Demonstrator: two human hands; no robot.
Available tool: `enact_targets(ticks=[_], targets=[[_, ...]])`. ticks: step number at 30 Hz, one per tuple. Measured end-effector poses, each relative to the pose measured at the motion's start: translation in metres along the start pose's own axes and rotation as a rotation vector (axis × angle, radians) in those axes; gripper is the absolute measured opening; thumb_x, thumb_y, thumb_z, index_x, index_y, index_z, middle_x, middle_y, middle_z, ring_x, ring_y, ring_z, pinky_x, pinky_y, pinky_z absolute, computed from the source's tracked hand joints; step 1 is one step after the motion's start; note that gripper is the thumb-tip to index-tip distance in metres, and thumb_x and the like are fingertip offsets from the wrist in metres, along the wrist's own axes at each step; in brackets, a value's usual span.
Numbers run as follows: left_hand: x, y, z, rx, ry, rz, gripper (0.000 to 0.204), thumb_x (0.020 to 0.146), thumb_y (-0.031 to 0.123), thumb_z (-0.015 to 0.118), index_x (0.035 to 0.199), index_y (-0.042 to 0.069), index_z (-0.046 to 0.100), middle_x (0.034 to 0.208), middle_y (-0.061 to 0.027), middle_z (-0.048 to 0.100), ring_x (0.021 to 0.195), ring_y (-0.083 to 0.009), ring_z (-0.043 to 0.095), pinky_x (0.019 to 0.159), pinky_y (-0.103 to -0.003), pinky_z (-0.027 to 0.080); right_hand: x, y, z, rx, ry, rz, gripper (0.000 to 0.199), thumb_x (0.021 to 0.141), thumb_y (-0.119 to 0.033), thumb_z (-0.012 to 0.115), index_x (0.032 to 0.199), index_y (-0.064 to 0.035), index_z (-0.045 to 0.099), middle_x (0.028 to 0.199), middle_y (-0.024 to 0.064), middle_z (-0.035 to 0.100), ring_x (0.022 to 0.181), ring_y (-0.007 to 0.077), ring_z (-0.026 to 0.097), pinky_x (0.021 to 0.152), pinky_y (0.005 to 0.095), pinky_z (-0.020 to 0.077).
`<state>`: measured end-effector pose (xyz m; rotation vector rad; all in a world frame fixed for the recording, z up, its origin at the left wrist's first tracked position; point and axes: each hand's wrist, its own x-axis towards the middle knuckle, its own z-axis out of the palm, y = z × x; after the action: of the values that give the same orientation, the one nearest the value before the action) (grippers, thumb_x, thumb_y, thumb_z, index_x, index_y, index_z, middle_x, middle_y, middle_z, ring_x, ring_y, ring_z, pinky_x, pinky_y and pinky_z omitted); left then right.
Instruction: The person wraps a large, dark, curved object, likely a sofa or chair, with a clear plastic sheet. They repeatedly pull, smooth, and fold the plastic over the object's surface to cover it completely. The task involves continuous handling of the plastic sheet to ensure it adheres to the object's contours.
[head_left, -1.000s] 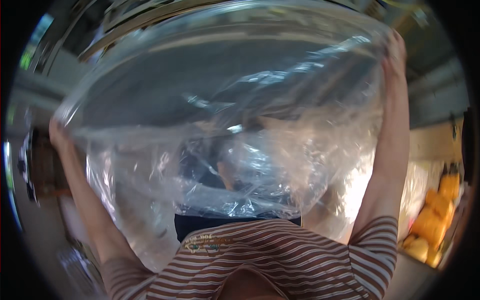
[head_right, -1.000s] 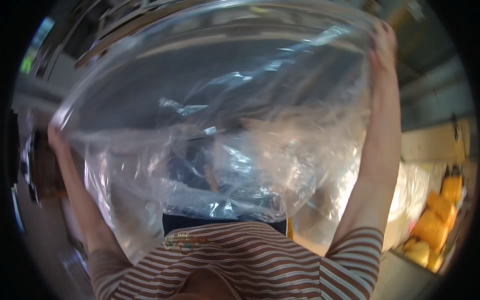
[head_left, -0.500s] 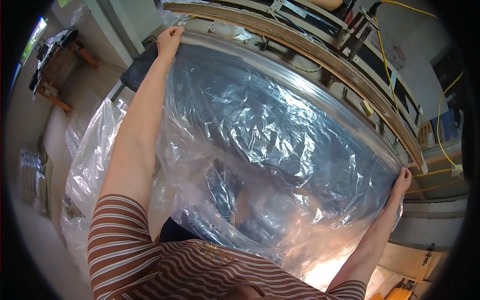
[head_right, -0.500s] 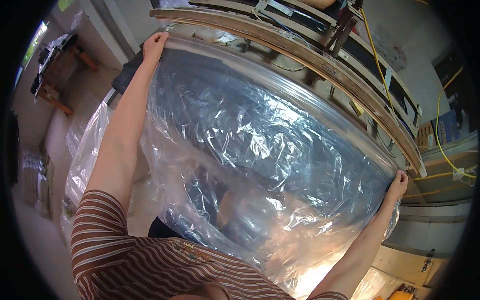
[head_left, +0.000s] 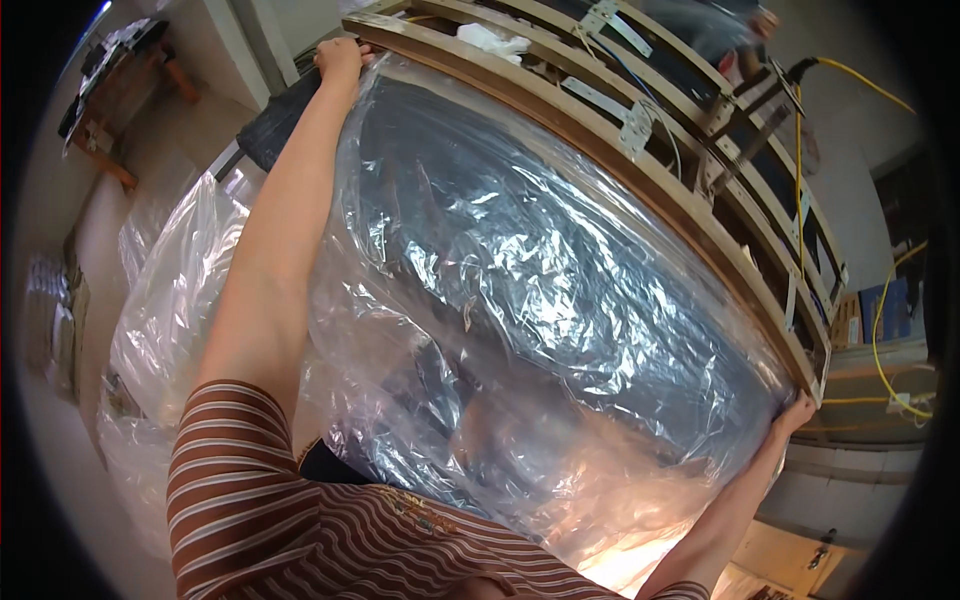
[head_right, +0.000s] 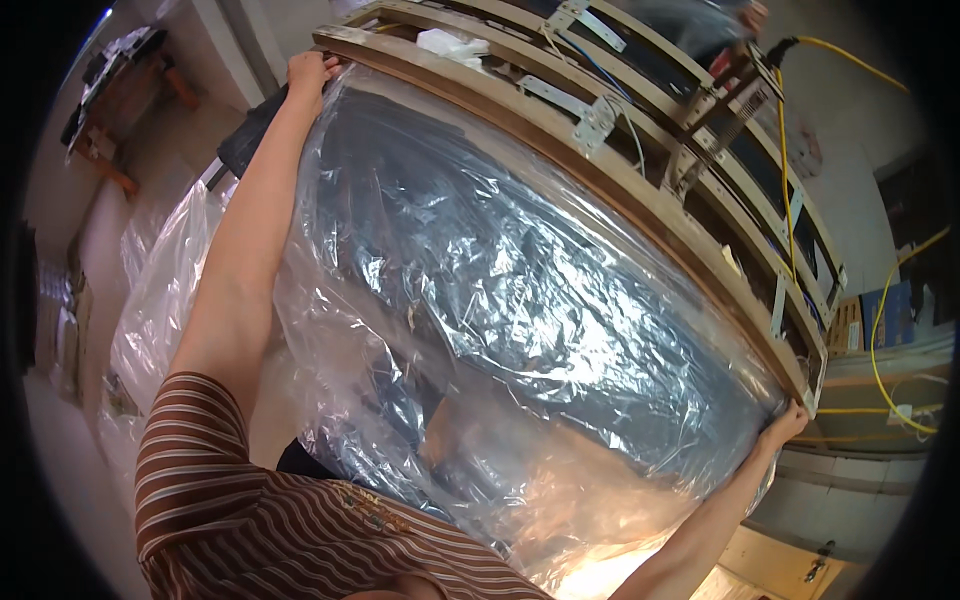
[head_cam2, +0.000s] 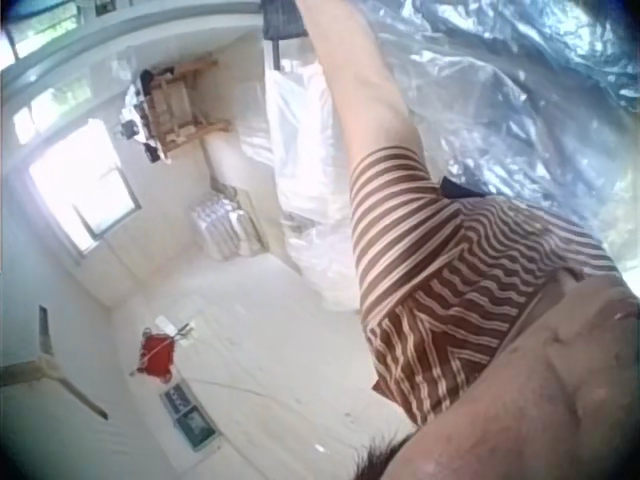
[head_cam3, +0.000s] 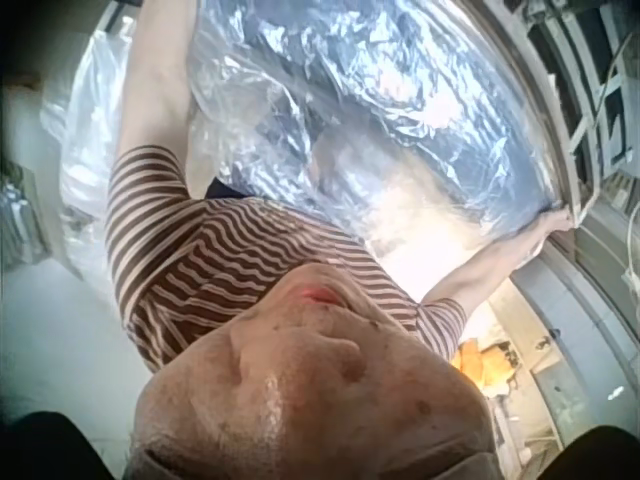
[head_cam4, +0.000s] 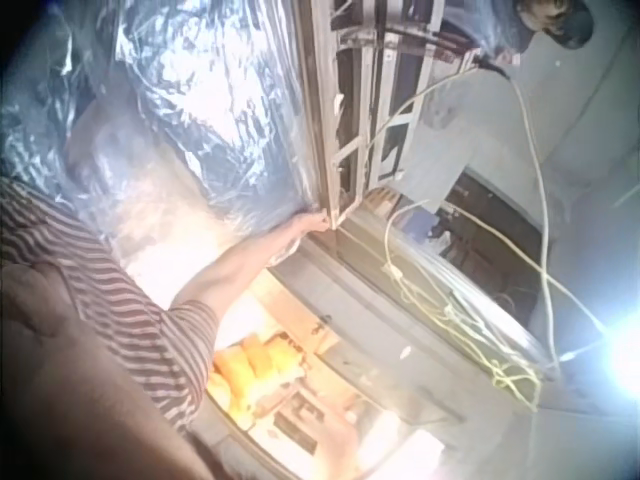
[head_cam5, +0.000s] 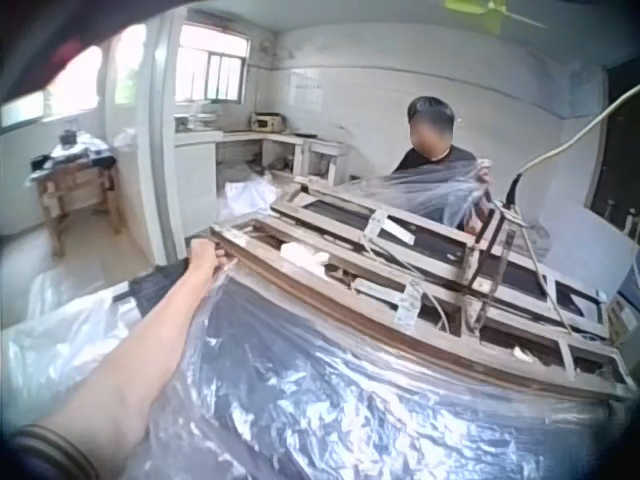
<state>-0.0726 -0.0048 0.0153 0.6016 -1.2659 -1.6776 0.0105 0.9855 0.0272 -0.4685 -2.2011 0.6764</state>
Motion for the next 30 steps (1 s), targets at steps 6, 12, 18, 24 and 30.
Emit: enact_targets(ticks=[6, 12, 18, 24, 30], targets=[[0.008, 0.018, -0.021, 0.76, 0.029, 0.339, 0.026, 0.088, 0.02, 0.05, 0.091, -0.002, 0.064, 0.092, -0.0149, 0.067, 0.084, -0.0225, 0.066, 0.068, -0.034, 0.051, -0.005, -0.009, 0.01, 0.217, -0.123, 0.086, 0.039, 0.094, -0.025, 0.047, 0.106, 0.0098, 0.058, 0.105, 0.0177, 0.058, 0.096, 0.0251, 0.052, 0.087, 0.0359, 0.0399], [-0.042, 0.057, -0.032, 0.784, -0.372, 0.264, 0.033, 0.09, 0.035, 0.051, 0.09, 0.005, 0.065, 0.086, -0.0024, 0.063, 0.082, -0.0144, 0.057, 0.068, -0.031, 0.044, -0.002, -0.004, -0.011, 0.531, -0.365, 0.417, 0.046, 0.096, -0.037, 0.043, 0.12, 0.0013, 0.052, 0.117, 0.0126, 0.055, 0.107, 0.0229, 0.05, 0.091, 0.0355, 0.0383], [-0.025, 0.079, -0.068, 0.604, -0.446, 0.345, 0.039, 0.095, 0.037, 0.045, 0.098, 0.002, 0.062, 0.094, -0.0066, 0.063, 0.09, -0.0179, 0.055, 0.082, -0.034, 0.043, -0.07, -0.025, -0.121, 0.234, -0.173, 0.171, 0.045, 0.096, -0.035, 0.045, 0.126, -0.0021, 0.051, 0.126, 0.0096, 0.053, 0.115, 0.0229, 0.05, 0.098, 0.0348, 0.0382], [0.171, 0.111, -0.265, 1.79, -0.529, 0.541, 0.044, 0.094, 0.036, 0.04, 0.125, 0.01, 0.057, 0.117, -0.0137, 0.063, 0.104, -0.0271, 0.061, 0.09, -0.036, 0.047, -0.164, -0.108, -0.105, -0.231, -0.397, -0.339, 0.026, 0.088, -0.023, 0.056, 0.105, -0.0044, 0.063, 0.109, 0.0152, 0.06, 0.102, 0.0285, 0.056, 0.089, 0.0351, 0.0425], [0.172, 0.113, -0.136, 1.544, -0.585, 0.814, 0.042, 0.092, 0.024, 0.047, 0.125, -0.002, 0.054, 0.12, -0.0224, 0.059, 0.114, -0.0365, 0.055, 0.097, -0.038, 0.041, -0.216, -0.121, -0.102, -0.24, -0.26, -0.528, 0.038, 0.089, -0.025, 0.051, 0.125, -0.0106, 0.052, 0.13, 0.0104, 0.049, 0.121, 0.0304, 0.044, 0.101, 0.044, 0.0322]])
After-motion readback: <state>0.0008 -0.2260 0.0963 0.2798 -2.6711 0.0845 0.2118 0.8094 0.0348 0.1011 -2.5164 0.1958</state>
